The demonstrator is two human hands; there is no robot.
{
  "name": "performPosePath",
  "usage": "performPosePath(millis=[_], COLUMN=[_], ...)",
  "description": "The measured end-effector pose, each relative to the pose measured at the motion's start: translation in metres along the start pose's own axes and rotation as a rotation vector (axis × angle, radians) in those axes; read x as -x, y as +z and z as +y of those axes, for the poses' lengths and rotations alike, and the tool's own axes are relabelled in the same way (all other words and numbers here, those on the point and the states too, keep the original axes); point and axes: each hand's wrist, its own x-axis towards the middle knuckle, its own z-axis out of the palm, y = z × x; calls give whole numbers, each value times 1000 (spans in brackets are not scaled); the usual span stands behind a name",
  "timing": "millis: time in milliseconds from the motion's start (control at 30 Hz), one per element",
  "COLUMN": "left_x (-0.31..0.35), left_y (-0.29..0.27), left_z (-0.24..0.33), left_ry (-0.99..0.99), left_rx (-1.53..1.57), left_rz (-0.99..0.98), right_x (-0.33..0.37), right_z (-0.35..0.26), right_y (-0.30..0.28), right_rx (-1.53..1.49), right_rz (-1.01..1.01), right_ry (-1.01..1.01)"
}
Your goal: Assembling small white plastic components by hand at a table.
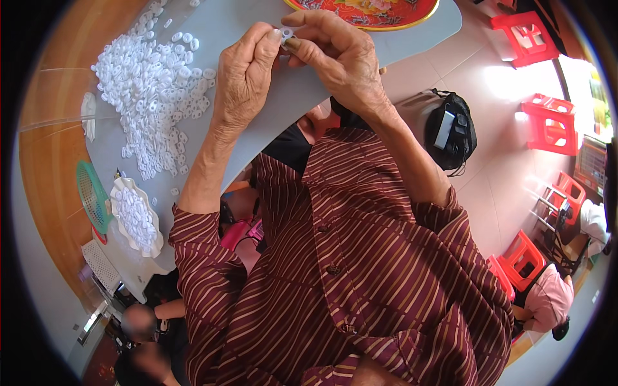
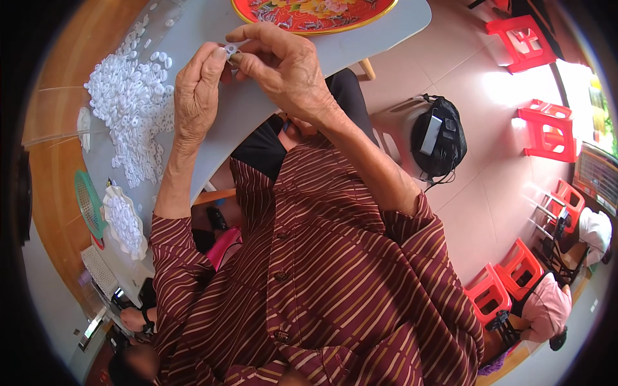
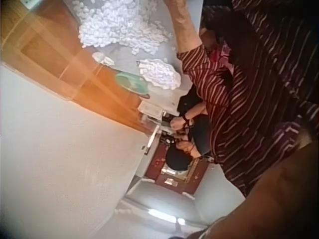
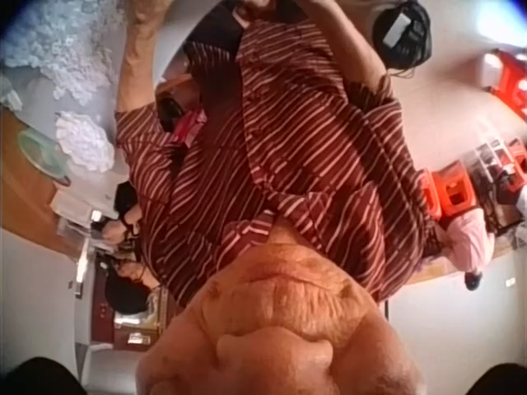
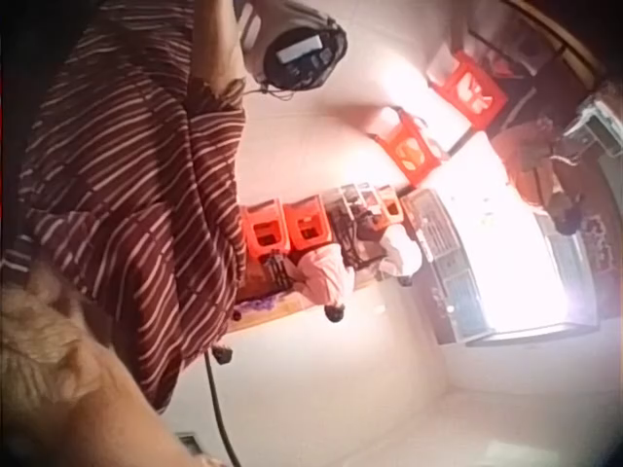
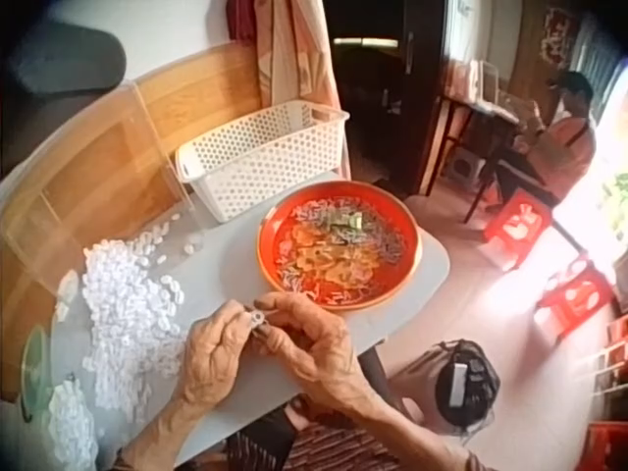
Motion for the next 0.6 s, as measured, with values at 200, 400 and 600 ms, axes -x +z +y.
performPosePath(millis=[200, 400, 600], left_x=[-4, -2, -1], left_y=[-6, -7, -4], left_z=[-3, -1, -6], left_ry=[47, 72, 81], left_rx=[11, 17, 0], left_rz=[-33, -54, -11], right_x=[0, 2, 3], right_z=[0, -1, -4], right_y=[0, 1, 2], right_rx=[28, 26, 6], right_rz=[-14, 4, 26], right_ry=[-5, -20, -44])
